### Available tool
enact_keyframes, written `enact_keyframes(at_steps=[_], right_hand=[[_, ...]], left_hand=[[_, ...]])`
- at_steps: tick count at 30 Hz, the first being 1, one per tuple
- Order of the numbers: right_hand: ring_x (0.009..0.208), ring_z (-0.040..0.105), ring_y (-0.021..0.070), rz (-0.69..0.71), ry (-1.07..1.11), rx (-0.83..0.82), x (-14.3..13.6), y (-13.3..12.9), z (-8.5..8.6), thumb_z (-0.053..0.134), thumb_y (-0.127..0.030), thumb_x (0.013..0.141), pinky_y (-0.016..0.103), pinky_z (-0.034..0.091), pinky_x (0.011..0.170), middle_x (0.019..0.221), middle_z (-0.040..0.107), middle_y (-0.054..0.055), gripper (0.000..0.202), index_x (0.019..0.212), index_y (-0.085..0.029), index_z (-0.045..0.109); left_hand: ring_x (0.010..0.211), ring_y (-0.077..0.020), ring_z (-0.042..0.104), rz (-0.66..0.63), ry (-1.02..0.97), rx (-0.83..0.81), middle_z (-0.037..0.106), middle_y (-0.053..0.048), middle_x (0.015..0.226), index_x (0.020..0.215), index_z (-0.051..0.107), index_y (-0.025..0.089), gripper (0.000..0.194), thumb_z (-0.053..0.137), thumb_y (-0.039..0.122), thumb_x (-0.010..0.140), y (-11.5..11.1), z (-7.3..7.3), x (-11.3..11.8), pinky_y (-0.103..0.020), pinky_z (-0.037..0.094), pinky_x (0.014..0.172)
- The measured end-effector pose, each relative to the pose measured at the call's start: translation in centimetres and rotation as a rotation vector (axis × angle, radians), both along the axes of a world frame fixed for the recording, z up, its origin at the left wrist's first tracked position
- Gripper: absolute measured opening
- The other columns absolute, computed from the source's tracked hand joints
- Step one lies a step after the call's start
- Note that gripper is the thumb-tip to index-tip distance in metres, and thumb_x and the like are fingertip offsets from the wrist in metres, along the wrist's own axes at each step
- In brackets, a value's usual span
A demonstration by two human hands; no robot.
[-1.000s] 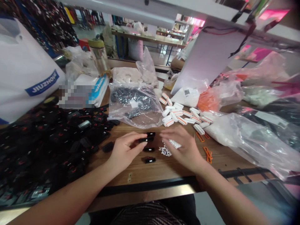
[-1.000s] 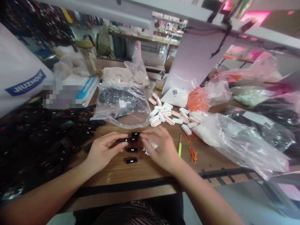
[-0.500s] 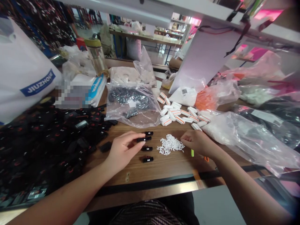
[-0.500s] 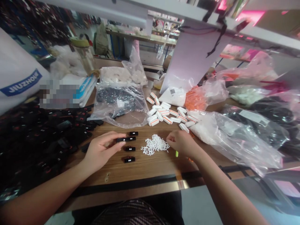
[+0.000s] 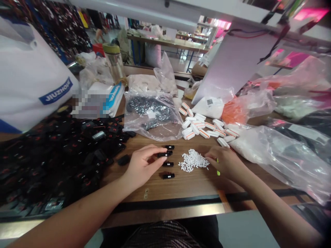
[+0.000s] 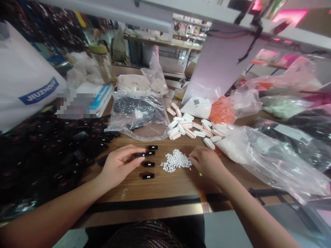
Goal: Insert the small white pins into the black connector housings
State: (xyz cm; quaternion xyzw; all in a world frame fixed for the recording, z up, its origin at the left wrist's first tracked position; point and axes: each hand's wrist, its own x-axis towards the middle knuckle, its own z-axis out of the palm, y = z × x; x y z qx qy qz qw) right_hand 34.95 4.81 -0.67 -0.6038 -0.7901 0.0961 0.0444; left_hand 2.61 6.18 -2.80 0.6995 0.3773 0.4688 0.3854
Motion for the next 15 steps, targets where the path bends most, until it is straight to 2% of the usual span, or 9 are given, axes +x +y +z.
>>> enact_keyframes(at_steps=[2, 5, 8, 10, 12, 15], right_hand=[[0.066, 0.061, 0.0188, -0.036, 0.016, 0.008, -0.6, -0.2, 0.4, 0.055, -0.021, 0.086, 0.031, 0.042, 0.065, 0.071, 0.068, 0.003, 0.020, 0.070, -0.019, 0.067], [0.067, 0.063, 0.0184, -0.066, 0.218, 0.022, -2.6, -0.5, 1.8, 0.058, -0.029, 0.090, 0.030, 0.045, 0.065, 0.071, 0.068, 0.002, 0.018, 0.076, -0.020, 0.067], [0.080, 0.064, 0.0176, 0.078, 0.473, 0.075, -6.5, -1.0, 3.7, 0.057, -0.032, 0.094, 0.030, 0.047, 0.075, 0.084, 0.069, 0.002, 0.018, 0.083, -0.022, 0.065], [0.089, 0.062, 0.0179, 0.196, 0.562, 0.084, -9.3, -1.2, 4.5, 0.057, -0.030, 0.096, 0.032, 0.047, 0.082, 0.090, 0.067, 0.003, 0.013, 0.087, -0.023, 0.064], [0.092, 0.060, 0.0182, 0.274, 0.596, 0.076, -11.5, -1.2, 4.8, 0.056, -0.026, 0.097, 0.034, 0.047, 0.086, 0.093, 0.066, 0.003, 0.011, 0.089, -0.023, 0.063], [0.092, 0.058, 0.0193, 0.297, 0.591, 0.107, -13.2, -0.9, 4.4, 0.054, -0.023, 0.097, 0.038, 0.047, 0.087, 0.092, 0.064, 0.004, 0.012, 0.088, -0.022, 0.062]], left_hand=[[0.071, -0.0135, 0.064, -0.012, -0.019, 0.017, 0.071, -0.004, 0.088, 0.101, 0.076, 0.019, 0.018, 0.072, 0.018, 0.084, 0.0, 0.0, 0.0, -0.023, 0.048, 0.057], [0.071, -0.0132, 0.063, -0.031, -0.022, 0.038, 0.071, -0.004, 0.087, 0.103, 0.076, 0.020, 0.020, 0.072, 0.017, 0.083, -0.1, 0.0, 0.1, -0.024, 0.049, 0.060], [0.071, -0.0131, 0.064, -0.034, -0.019, 0.048, 0.071, -0.004, 0.086, 0.103, 0.076, 0.020, 0.020, 0.072, 0.016, 0.083, -0.1, -0.1, 0.1, -0.024, 0.050, 0.061], [0.072, -0.0137, 0.065, -0.036, -0.028, 0.057, 0.071, -0.004, 0.087, 0.102, 0.076, 0.019, 0.020, 0.071, 0.014, 0.083, -0.2, -0.2, 0.1, -0.024, 0.051, 0.061], [0.074, -0.0144, 0.066, -0.036, -0.037, 0.059, 0.071, -0.005, 0.087, 0.102, 0.076, 0.020, 0.022, 0.070, 0.012, 0.082, -0.2, -0.2, 0.2, -0.024, 0.051, 0.059], [0.074, -0.0150, 0.066, -0.027, -0.031, 0.054, 0.072, -0.005, 0.087, 0.100, 0.076, 0.020, 0.022, 0.070, 0.011, 0.081, -0.3, -0.2, 0.2, -0.023, 0.052, 0.059]])
